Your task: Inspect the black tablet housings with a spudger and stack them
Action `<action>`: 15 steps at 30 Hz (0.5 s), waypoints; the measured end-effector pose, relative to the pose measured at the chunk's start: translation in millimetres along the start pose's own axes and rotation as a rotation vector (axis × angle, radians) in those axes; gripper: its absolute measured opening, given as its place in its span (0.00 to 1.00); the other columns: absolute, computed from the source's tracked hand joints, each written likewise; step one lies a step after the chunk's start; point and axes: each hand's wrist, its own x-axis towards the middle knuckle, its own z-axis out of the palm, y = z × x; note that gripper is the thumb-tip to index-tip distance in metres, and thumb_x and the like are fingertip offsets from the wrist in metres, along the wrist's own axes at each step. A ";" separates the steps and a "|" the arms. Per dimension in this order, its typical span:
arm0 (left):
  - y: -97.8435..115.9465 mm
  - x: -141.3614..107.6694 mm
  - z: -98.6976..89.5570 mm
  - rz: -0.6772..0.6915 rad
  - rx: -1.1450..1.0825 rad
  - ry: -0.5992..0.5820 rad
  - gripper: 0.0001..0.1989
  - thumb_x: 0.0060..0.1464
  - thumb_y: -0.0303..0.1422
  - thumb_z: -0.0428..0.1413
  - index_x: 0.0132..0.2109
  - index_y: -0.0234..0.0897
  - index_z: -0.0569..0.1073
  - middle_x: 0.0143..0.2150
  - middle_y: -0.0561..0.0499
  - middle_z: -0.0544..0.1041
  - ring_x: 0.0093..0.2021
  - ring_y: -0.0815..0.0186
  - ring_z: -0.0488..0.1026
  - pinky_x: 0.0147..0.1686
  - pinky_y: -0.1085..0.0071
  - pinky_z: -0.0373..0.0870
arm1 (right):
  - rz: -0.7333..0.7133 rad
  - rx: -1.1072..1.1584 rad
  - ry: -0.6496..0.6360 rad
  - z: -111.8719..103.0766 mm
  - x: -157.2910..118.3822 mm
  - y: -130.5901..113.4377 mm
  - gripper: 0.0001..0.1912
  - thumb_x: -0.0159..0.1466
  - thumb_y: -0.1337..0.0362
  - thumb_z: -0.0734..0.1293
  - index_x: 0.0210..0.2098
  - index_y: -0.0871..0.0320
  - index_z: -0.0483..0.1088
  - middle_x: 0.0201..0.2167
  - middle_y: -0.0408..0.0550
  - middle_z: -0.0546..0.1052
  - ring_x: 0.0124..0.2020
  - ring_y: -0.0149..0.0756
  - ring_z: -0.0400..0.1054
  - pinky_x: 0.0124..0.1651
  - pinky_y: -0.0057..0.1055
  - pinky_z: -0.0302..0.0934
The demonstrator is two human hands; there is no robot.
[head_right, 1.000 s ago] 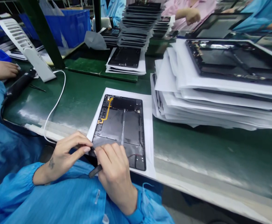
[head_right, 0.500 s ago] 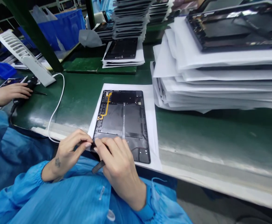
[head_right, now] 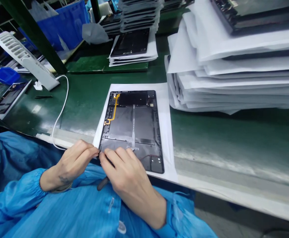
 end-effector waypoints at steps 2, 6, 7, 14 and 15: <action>-1.6 -2.5 0.4 -0.007 -0.008 0.035 0.07 0.68 0.25 0.52 0.50 0.30 0.73 0.39 0.45 0.76 0.36 0.64 0.70 0.37 0.68 0.71 | -0.013 -0.029 -0.008 0.9 0.3 -0.3 0.18 0.73 0.72 0.55 0.47 0.68 0.75 0.40 0.55 0.79 0.34 0.40 0.60 0.36 0.37 0.56; -4.6 -16.3 3.6 -0.035 -0.055 0.170 0.12 0.62 0.21 0.57 0.53 0.29 0.73 0.42 0.43 0.78 0.42 0.62 0.74 0.43 0.66 0.74 | -0.031 -0.050 -0.010 1.1 1.5 -0.1 0.19 0.73 0.73 0.53 0.47 0.69 0.75 0.40 0.55 0.79 0.34 0.41 0.59 0.36 0.38 0.54; -4.8 -20.2 4.1 -0.033 -0.062 0.181 0.14 0.63 0.20 0.56 0.55 0.28 0.73 0.43 0.43 0.78 0.44 0.61 0.75 0.45 0.66 0.74 | -0.035 -0.050 -0.014 0.9 1.9 0.2 0.19 0.73 0.73 0.53 0.48 0.69 0.75 0.40 0.55 0.79 0.34 0.40 0.59 0.36 0.38 0.54; -4.2 -24.6 -2.4 0.105 0.036 0.041 0.17 0.68 0.21 0.46 0.60 0.23 0.70 0.49 0.36 0.79 0.50 0.57 0.77 0.47 0.62 0.76 | -0.021 0.010 -0.049 1.4 1.0 0.9 0.16 0.75 0.66 0.56 0.49 0.66 0.73 0.42 0.54 0.80 0.34 0.40 0.62 0.35 0.38 0.58; -3.6 -22.1 -4.2 0.130 0.064 0.044 0.17 0.68 0.22 0.46 0.58 0.22 0.71 0.48 0.36 0.79 0.49 0.56 0.77 0.46 0.62 0.77 | -0.010 0.032 -0.049 -0.5 1.0 1.1 0.16 0.75 0.64 0.57 0.49 0.66 0.73 0.42 0.54 0.80 0.35 0.40 0.63 0.36 0.38 0.59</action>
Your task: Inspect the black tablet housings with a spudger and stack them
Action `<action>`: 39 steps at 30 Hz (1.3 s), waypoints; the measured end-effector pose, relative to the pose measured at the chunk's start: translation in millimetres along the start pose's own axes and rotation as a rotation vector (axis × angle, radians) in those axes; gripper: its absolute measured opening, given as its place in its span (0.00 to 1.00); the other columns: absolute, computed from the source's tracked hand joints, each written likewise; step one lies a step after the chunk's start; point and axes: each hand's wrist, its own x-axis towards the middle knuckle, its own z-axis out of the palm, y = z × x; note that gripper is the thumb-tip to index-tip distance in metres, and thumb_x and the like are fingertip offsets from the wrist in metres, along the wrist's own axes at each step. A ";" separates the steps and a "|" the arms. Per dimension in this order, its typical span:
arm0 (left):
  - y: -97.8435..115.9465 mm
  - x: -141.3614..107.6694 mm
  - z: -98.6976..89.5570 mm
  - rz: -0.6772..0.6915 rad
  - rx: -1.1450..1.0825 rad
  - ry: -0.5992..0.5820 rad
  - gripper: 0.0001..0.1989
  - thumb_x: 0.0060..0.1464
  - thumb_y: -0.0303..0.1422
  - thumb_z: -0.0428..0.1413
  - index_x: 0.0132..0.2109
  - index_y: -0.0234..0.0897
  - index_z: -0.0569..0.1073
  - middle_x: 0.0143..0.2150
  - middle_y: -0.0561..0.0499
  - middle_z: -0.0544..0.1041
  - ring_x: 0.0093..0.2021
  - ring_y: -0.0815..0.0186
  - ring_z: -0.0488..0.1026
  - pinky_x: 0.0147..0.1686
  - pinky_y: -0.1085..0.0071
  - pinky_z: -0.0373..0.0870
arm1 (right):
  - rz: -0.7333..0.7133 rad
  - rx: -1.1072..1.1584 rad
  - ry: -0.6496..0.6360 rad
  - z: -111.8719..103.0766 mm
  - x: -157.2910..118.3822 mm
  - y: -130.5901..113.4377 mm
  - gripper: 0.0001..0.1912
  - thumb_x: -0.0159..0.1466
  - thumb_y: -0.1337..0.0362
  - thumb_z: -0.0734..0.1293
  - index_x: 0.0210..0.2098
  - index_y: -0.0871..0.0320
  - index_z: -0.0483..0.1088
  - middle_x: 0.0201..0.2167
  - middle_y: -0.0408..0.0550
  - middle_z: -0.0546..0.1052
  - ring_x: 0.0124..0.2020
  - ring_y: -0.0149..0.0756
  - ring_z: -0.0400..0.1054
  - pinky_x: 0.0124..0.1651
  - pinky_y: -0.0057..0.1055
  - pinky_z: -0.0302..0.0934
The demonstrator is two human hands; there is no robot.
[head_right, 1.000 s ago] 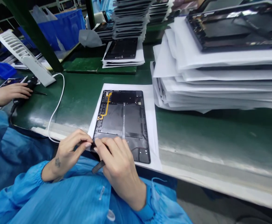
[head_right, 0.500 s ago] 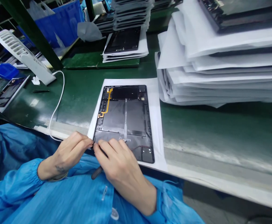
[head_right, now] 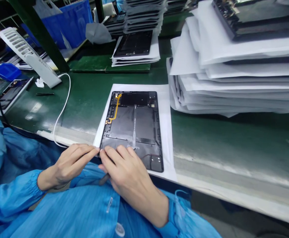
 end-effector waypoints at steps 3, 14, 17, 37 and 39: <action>2.4 8.1 -5.3 0.070 0.100 -0.004 0.14 0.68 0.22 0.47 0.55 0.20 0.72 0.46 0.35 0.79 0.46 0.56 0.77 0.44 0.62 0.78 | 0.079 0.076 -0.015 -13.8 2.6 2.7 0.24 0.74 0.51 0.57 0.50 0.67 0.70 0.42 0.57 0.78 0.39 0.41 0.67 0.40 0.37 0.63; -11.5 19.7 7.8 -0.181 -0.150 -0.072 0.20 0.70 0.37 0.50 0.63 0.30 0.66 0.62 0.38 0.73 0.63 0.55 0.69 0.60 0.56 0.71 | 0.038 -0.149 -0.223 -41.8 20.9 18.3 0.17 0.74 0.67 0.56 0.59 0.58 0.67 0.35 0.48 0.72 0.31 0.36 0.66 0.31 0.31 0.61; -20.3 21.4 10.4 -0.177 -0.272 -0.171 0.25 0.72 0.40 0.47 0.68 0.30 0.60 0.70 0.40 0.64 0.72 0.58 0.58 0.71 0.55 0.57 | 0.031 -0.058 -0.315 -40.4 17.3 21.2 0.26 0.72 0.73 0.56 0.68 0.56 0.58 0.43 0.52 0.73 0.39 0.38 0.68 0.39 0.33 0.67; -23.4 21.3 22.3 -0.146 -0.278 -0.149 0.31 0.68 0.45 0.53 0.68 0.27 0.62 0.70 0.36 0.63 0.72 0.57 0.58 0.71 0.56 0.53 | 0.045 -0.098 -0.160 -15.2 -4.5 7.0 0.21 0.67 0.79 0.62 0.56 0.58 0.72 0.37 0.51 0.78 0.35 0.34 0.72 0.34 0.28 0.65; -23.6 21.7 22.0 -0.141 -0.275 -0.157 0.31 0.68 0.46 0.52 0.68 0.28 0.62 0.70 0.36 0.63 0.72 0.57 0.58 0.71 0.56 0.54 | 0.037 -0.117 -0.197 -16.8 -1.7 6.0 0.20 0.68 0.79 0.61 0.54 0.60 0.73 0.37 0.51 0.78 0.34 0.34 0.71 0.34 0.28 0.65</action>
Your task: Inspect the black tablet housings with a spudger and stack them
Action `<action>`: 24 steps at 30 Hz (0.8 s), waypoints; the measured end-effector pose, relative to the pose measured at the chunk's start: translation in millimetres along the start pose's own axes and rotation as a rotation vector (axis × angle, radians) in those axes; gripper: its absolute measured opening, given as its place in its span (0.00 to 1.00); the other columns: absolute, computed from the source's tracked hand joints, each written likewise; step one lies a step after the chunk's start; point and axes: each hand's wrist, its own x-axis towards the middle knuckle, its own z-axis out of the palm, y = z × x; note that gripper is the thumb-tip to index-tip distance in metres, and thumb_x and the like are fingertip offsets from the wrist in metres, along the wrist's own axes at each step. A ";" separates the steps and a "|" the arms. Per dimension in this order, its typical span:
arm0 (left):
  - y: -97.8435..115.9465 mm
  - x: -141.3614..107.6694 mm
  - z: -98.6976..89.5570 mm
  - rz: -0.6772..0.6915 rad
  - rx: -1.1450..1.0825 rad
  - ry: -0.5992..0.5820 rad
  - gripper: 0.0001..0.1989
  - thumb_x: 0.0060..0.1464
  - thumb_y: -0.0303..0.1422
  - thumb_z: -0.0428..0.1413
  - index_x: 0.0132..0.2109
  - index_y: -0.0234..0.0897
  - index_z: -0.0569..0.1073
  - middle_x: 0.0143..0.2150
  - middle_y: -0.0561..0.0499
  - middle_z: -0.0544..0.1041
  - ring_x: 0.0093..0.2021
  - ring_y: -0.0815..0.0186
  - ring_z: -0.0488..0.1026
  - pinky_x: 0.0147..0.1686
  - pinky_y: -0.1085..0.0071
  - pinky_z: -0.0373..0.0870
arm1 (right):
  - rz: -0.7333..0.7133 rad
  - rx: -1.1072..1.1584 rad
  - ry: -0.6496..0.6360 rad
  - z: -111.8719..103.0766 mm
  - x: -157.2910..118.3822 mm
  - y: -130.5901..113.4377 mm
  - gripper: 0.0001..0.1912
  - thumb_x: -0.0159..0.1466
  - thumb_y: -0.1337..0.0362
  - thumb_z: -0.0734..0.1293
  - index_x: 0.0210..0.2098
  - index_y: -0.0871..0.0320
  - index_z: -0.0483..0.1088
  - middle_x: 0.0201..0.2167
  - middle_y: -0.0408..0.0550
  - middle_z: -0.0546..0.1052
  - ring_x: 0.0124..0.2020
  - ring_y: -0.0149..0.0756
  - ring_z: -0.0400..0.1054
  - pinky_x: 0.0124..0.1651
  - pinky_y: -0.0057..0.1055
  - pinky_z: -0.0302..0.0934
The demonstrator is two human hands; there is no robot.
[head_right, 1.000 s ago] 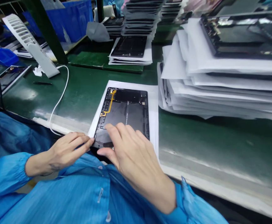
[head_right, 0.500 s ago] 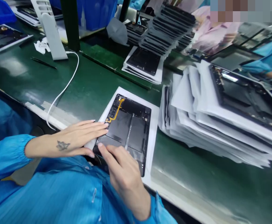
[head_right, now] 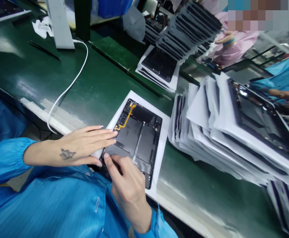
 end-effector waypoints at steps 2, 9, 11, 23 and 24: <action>-0.4 0.8 0.6 0.002 0.007 -0.003 0.30 0.69 0.46 0.51 0.67 0.28 0.62 0.70 0.37 0.62 0.72 0.57 0.58 0.70 0.56 0.55 | -0.027 -0.038 -0.035 -3.5 3.8 -1.7 0.18 0.69 0.78 0.60 0.53 0.60 0.72 0.37 0.51 0.78 0.33 0.33 0.71 0.33 0.28 0.64; -1.8 2.2 3.5 0.006 -0.015 0.048 0.29 0.67 0.45 0.54 0.66 0.28 0.64 0.69 0.37 0.65 0.70 0.56 0.61 0.68 0.59 0.57 | -0.277 -0.281 -0.162 -19.9 30.6 -4.6 0.14 0.73 0.74 0.57 0.41 0.62 0.75 0.33 0.50 0.79 0.27 0.32 0.65 0.29 0.33 0.56; -1.8 2.5 1.7 0.010 -0.008 0.039 0.29 0.67 0.45 0.54 0.66 0.28 0.64 0.69 0.36 0.65 0.70 0.55 0.61 0.67 0.58 0.58 | -0.349 -0.276 -0.236 -27.0 40.8 0.5 0.16 0.74 0.72 0.56 0.39 0.60 0.75 0.30 0.47 0.77 0.27 0.32 0.64 0.28 0.33 0.55; -1.0 3.3 4.2 0.022 0.056 0.037 0.27 0.70 0.44 0.50 0.65 0.27 0.65 0.68 0.36 0.67 0.69 0.54 0.63 0.66 0.58 0.60 | -0.391 -0.270 -0.291 -30.9 47.1 1.2 0.17 0.74 0.70 0.56 0.37 0.60 0.75 0.32 0.48 0.77 0.27 0.32 0.64 0.27 0.33 0.55; -1.5 3.1 3.2 0.030 0.068 0.025 0.27 0.70 0.44 0.49 0.65 0.27 0.65 0.68 0.37 0.66 0.69 0.55 0.63 0.66 0.59 0.60 | -0.391 -0.267 -0.295 -30.5 46.9 2.4 0.17 0.74 0.70 0.56 0.37 0.59 0.75 0.32 0.47 0.77 0.28 0.32 0.65 0.28 0.33 0.55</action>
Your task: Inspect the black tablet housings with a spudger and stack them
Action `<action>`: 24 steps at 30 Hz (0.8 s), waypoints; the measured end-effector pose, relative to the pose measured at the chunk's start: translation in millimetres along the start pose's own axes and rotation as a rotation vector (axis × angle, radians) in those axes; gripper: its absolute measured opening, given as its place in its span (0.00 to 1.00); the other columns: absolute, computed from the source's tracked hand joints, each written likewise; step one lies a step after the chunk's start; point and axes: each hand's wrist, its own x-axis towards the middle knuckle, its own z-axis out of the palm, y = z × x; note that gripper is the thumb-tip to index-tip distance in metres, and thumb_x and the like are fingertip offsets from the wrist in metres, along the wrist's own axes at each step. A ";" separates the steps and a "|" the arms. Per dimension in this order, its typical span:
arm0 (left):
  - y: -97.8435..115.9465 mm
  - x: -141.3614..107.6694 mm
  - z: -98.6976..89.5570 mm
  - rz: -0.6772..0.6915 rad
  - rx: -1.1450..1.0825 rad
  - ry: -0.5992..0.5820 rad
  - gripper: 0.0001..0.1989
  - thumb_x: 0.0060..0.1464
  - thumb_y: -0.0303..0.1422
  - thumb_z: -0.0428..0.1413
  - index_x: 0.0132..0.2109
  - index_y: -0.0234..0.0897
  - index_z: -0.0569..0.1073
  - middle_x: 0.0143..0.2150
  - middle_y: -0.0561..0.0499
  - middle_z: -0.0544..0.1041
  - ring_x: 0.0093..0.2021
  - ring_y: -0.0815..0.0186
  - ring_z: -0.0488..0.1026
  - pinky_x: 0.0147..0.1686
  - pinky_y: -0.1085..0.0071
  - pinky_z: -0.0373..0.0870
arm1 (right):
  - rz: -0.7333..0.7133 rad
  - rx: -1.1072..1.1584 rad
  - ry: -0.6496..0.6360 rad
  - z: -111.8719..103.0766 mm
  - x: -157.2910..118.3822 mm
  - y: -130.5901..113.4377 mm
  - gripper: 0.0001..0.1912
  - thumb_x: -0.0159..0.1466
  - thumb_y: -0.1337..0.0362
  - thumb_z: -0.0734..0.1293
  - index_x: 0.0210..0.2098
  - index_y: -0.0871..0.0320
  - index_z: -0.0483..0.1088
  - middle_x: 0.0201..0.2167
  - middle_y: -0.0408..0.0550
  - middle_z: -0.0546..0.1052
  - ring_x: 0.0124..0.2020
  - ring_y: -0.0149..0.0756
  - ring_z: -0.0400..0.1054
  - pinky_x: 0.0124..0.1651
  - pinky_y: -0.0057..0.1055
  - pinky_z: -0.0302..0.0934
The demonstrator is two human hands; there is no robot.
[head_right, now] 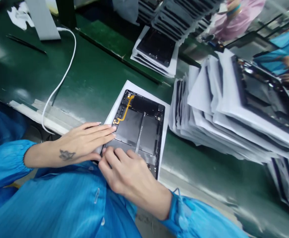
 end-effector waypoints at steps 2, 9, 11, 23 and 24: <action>-0.8 -1.4 -2.0 0.012 0.030 -0.014 0.28 0.70 0.45 0.48 0.66 0.27 0.64 0.69 0.37 0.65 0.70 0.55 0.62 0.67 0.58 0.59 | 0.020 0.037 0.008 0.3 -3.7 2.8 0.17 0.74 0.70 0.54 0.41 0.60 0.75 0.31 0.47 0.77 0.29 0.32 0.66 0.28 0.33 0.56; 7.3 -20.9 -7.0 -0.059 0.025 0.203 0.19 0.70 0.34 0.49 0.64 0.31 0.67 0.62 0.38 0.74 0.62 0.55 0.72 0.60 0.56 0.71 | 0.660 0.242 0.460 -2.4 -34.9 -26.1 0.19 0.68 0.69 0.66 0.58 0.54 0.71 0.30 0.45 0.76 0.29 0.35 0.68 0.33 0.33 0.62; 11.7 -24.6 -8.1 -0.066 -0.018 0.280 0.16 0.69 0.27 0.50 0.60 0.32 0.70 0.56 0.40 0.78 0.57 0.57 0.76 0.55 0.59 0.76 | 0.875 0.466 0.689 2.6 -39.8 -39.4 0.15 0.71 0.64 0.65 0.56 0.52 0.73 0.23 0.41 0.70 0.23 0.34 0.64 0.30 0.33 0.61; 17.4 -22.5 -1.4 0.119 0.065 0.268 0.15 0.68 0.23 0.47 0.57 0.28 0.72 0.55 0.38 0.79 0.58 0.56 0.76 0.52 0.62 0.79 | 0.435 0.449 0.780 53.9 -32.6 -62.0 0.10 0.70 0.68 0.65 0.49 0.63 0.74 0.32 0.51 0.78 0.37 0.40 0.71 0.40 0.39 0.68; 17.2 -23.0 -0.3 0.126 0.076 0.270 0.15 0.68 0.23 0.47 0.57 0.28 0.72 0.55 0.38 0.79 0.58 0.56 0.76 0.52 0.62 0.78 | 0.433 0.414 0.777 56.2 -31.6 -61.8 0.10 0.70 0.68 0.65 0.50 0.63 0.74 0.32 0.51 0.78 0.37 0.41 0.71 0.40 0.40 0.69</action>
